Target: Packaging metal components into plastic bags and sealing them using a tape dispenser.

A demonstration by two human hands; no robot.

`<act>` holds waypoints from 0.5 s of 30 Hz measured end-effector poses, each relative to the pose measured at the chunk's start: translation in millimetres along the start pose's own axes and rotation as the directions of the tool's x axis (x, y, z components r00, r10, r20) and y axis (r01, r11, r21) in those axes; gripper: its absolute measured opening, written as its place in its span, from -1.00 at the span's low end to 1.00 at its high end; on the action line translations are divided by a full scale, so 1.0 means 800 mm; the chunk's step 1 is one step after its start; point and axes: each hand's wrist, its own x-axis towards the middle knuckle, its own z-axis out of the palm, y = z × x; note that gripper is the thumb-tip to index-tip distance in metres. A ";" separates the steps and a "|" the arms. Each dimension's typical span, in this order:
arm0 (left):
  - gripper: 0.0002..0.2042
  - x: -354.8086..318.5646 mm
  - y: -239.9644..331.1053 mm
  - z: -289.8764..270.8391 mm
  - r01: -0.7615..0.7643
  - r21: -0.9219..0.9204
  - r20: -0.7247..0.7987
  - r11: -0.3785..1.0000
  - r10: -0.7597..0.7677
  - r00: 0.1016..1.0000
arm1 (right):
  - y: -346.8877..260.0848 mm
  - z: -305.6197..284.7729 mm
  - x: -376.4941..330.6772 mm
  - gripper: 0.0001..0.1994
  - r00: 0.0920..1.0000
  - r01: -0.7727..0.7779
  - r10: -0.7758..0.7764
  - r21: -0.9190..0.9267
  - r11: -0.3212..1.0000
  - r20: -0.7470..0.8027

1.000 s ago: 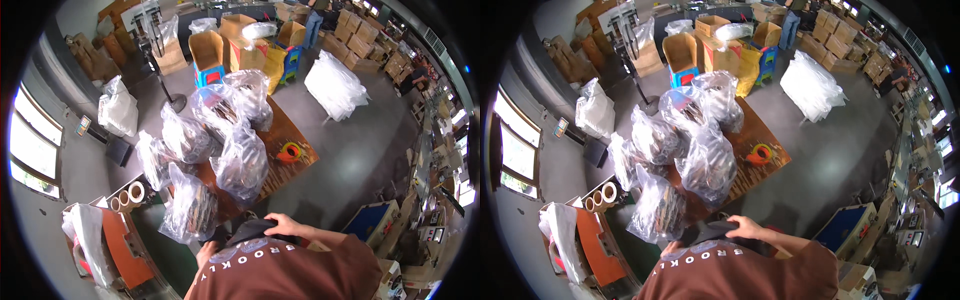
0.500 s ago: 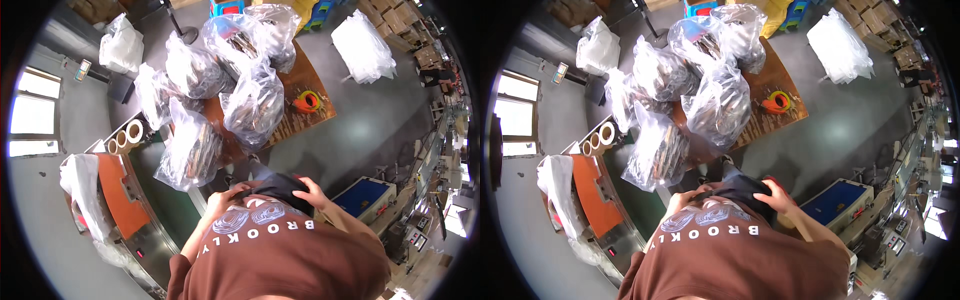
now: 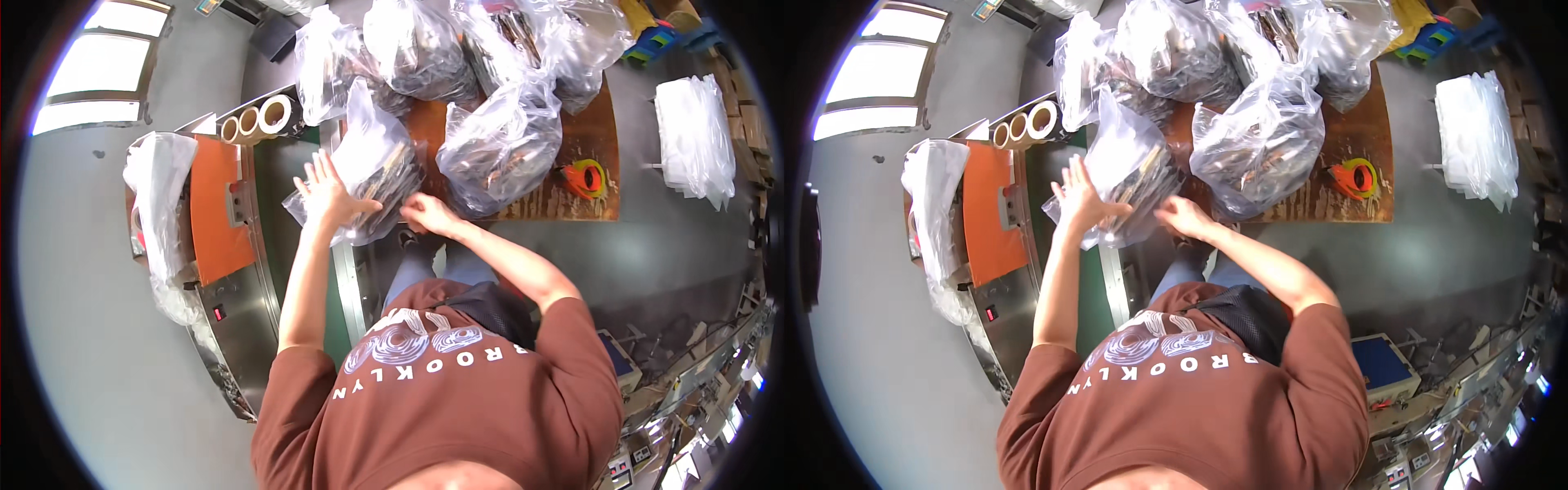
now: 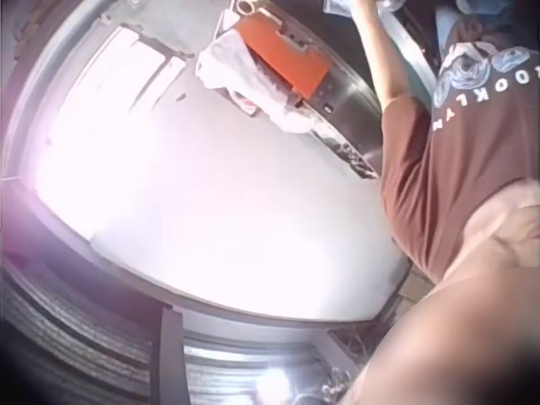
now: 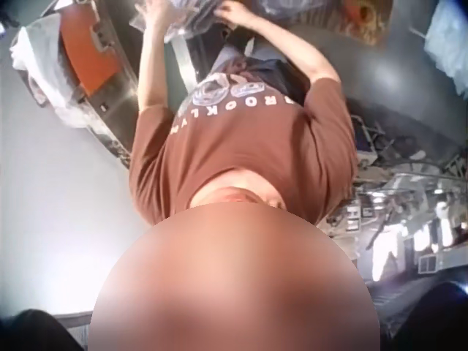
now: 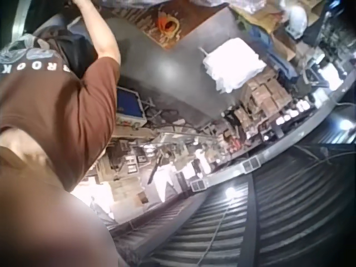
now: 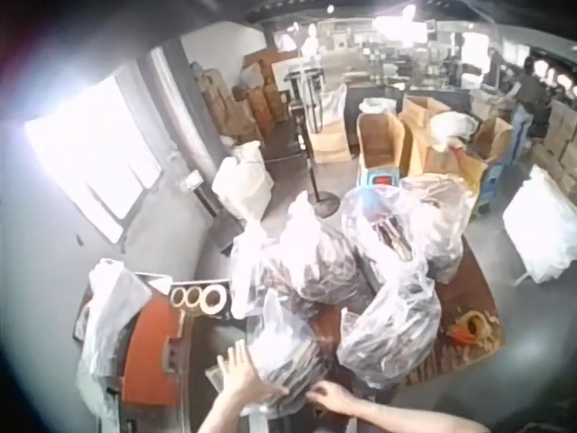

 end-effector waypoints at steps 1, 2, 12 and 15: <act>0.32 0.006 0.004 0.017 0.018 -0.011 0.082 1.000 -0.017 0.996 | -0.001 0.015 0.025 -0.59 0.976 0.175 -0.166 0.060 0.983 -0.140; 0.22 0.010 0.005 0.033 0.085 -0.122 0.066 0.989 -0.078 0.995 | -0.015 0.016 0.039 -0.54 0.947 0.288 -0.298 -0.093 0.953 -0.122; -0.65 0.005 -0.034 0.077 -0.008 -0.504 -0.029 0.864 -0.008 1.000 | -0.009 -0.309 -0.189 -0.73 0.970 0.039 0.041 0.317 0.948 -0.240; -0.63 0.027 -0.026 0.061 -0.274 -0.468 -0.119 0.840 0.248 0.962 | 0.162 -0.388 -0.191 -0.71 0.501 -0.829 -0.223 -0.538 0.152 -0.836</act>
